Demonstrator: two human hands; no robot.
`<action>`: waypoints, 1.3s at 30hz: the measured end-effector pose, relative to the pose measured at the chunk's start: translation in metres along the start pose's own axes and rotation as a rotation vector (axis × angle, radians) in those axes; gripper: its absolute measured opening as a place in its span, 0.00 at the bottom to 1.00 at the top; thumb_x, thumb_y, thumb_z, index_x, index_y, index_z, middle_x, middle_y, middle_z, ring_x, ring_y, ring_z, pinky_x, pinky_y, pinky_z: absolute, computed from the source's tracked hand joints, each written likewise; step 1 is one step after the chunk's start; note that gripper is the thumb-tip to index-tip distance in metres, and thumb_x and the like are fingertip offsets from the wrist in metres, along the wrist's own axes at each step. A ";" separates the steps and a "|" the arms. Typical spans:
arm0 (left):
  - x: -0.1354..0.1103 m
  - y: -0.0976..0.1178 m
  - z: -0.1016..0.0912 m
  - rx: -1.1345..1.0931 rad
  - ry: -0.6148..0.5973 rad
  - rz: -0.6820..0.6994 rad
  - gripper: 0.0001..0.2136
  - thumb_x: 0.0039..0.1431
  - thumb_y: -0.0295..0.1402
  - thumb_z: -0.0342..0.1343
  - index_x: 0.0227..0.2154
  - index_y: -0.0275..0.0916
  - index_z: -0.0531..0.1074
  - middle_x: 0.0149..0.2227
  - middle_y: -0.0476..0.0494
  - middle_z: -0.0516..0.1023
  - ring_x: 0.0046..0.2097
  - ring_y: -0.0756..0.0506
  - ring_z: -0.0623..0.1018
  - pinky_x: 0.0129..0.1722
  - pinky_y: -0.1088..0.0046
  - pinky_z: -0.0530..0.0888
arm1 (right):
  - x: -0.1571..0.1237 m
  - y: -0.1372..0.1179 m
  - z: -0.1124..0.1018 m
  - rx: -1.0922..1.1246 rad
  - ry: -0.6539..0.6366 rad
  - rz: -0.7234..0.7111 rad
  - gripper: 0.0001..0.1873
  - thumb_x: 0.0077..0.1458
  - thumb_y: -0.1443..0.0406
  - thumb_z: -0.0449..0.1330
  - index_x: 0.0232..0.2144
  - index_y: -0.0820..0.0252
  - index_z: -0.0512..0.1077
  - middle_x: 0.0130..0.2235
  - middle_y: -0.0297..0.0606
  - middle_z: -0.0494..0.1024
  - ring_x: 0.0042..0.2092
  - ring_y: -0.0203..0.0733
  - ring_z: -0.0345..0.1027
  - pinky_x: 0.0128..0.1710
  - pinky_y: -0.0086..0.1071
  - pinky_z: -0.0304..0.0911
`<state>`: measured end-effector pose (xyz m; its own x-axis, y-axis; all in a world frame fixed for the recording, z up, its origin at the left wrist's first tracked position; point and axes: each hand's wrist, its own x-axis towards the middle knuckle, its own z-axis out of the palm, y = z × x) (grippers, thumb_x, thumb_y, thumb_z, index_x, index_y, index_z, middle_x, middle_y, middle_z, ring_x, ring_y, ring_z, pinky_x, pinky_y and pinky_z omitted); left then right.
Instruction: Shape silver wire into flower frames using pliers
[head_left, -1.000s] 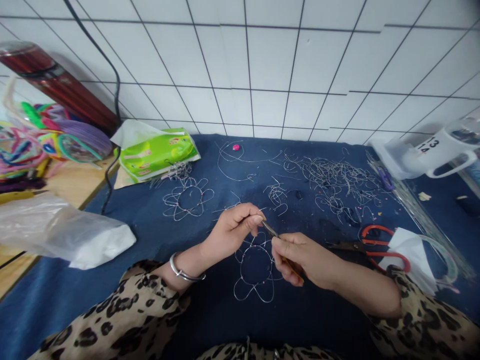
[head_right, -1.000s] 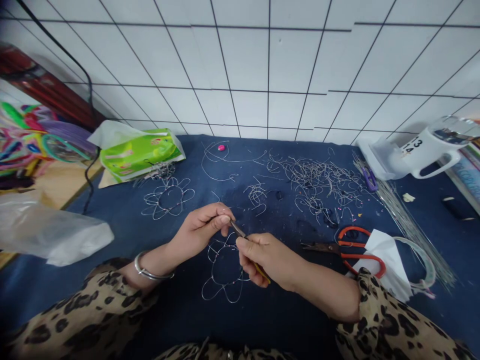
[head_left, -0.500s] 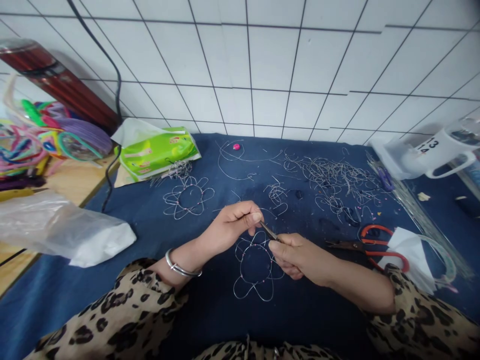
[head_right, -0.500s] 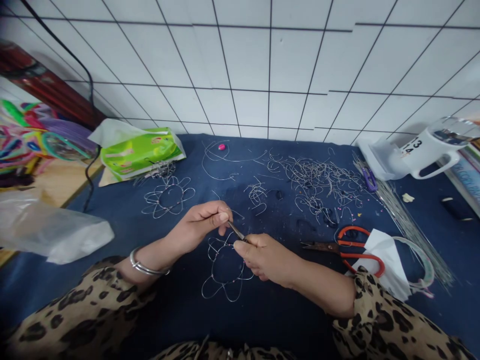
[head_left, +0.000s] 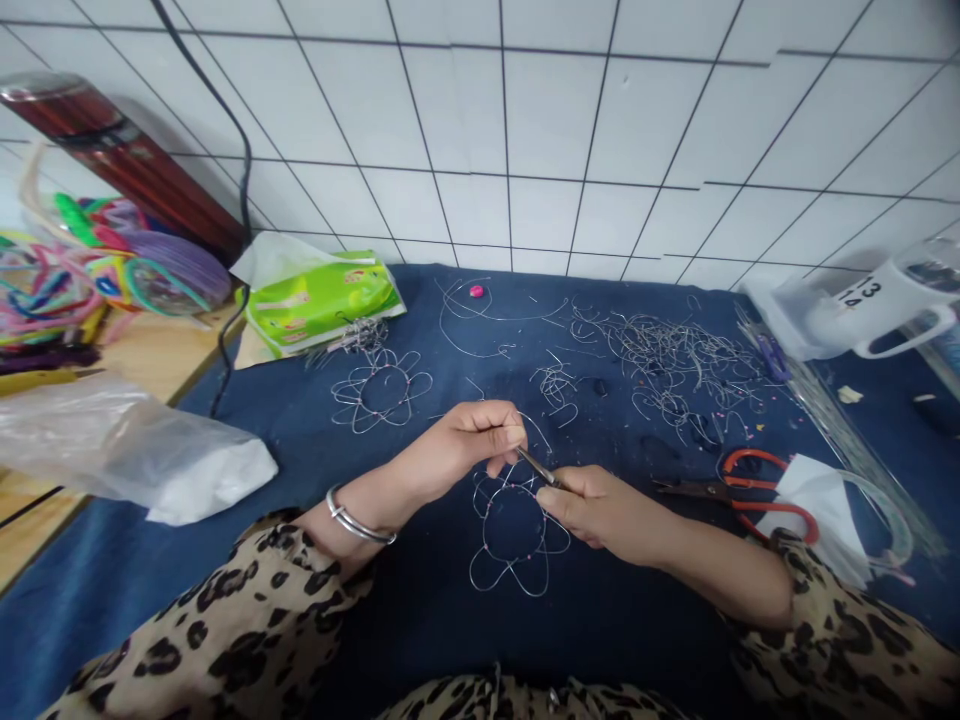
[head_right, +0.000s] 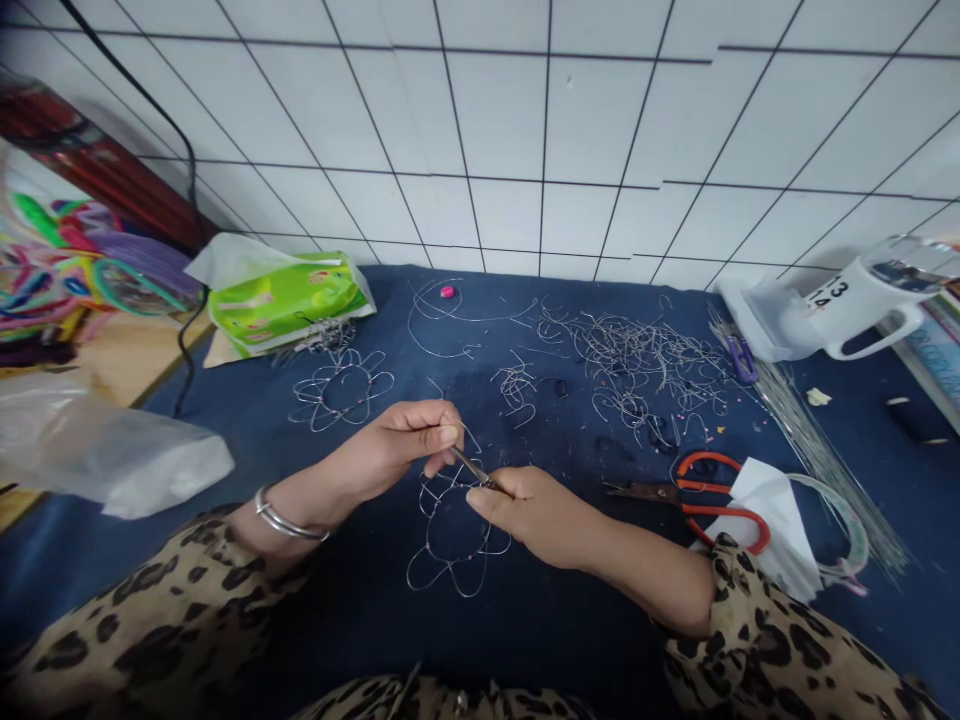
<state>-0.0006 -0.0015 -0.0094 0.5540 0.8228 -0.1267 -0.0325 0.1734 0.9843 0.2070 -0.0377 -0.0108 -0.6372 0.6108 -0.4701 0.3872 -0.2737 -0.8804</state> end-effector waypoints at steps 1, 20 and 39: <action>0.000 0.000 -0.001 -0.008 -0.010 -0.010 0.10 0.58 0.34 0.54 0.26 0.33 0.69 0.24 0.49 0.69 0.22 0.55 0.66 0.23 0.79 0.63 | 0.000 -0.001 0.000 -0.027 -0.002 -0.002 0.22 0.56 0.48 0.49 0.24 0.60 0.56 0.20 0.26 0.55 0.22 0.27 0.47 0.22 0.25 0.46; 0.005 0.000 -0.004 -0.009 0.146 -0.054 0.09 0.56 0.35 0.55 0.26 0.34 0.73 0.24 0.48 0.72 0.22 0.54 0.68 0.24 0.77 0.65 | -0.005 -0.002 -0.009 -1.126 0.583 -0.319 0.18 0.60 0.55 0.46 0.26 0.61 0.62 0.27 0.36 0.65 0.29 0.35 0.56 0.28 0.31 0.47; 0.004 -0.008 0.004 0.010 0.161 -0.115 0.11 0.56 0.36 0.55 0.23 0.34 0.72 0.22 0.49 0.73 0.20 0.55 0.67 0.23 0.78 0.64 | 0.005 0.010 -0.018 -1.455 0.722 -0.428 0.15 0.58 0.56 0.49 0.26 0.59 0.65 0.27 0.37 0.64 0.31 0.40 0.53 0.29 0.34 0.44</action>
<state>0.0053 -0.0020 -0.0170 0.4137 0.8737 -0.2560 0.0319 0.2671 0.9631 0.2197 -0.0244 -0.0205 -0.5968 0.7599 0.2577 0.7938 0.6061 0.0512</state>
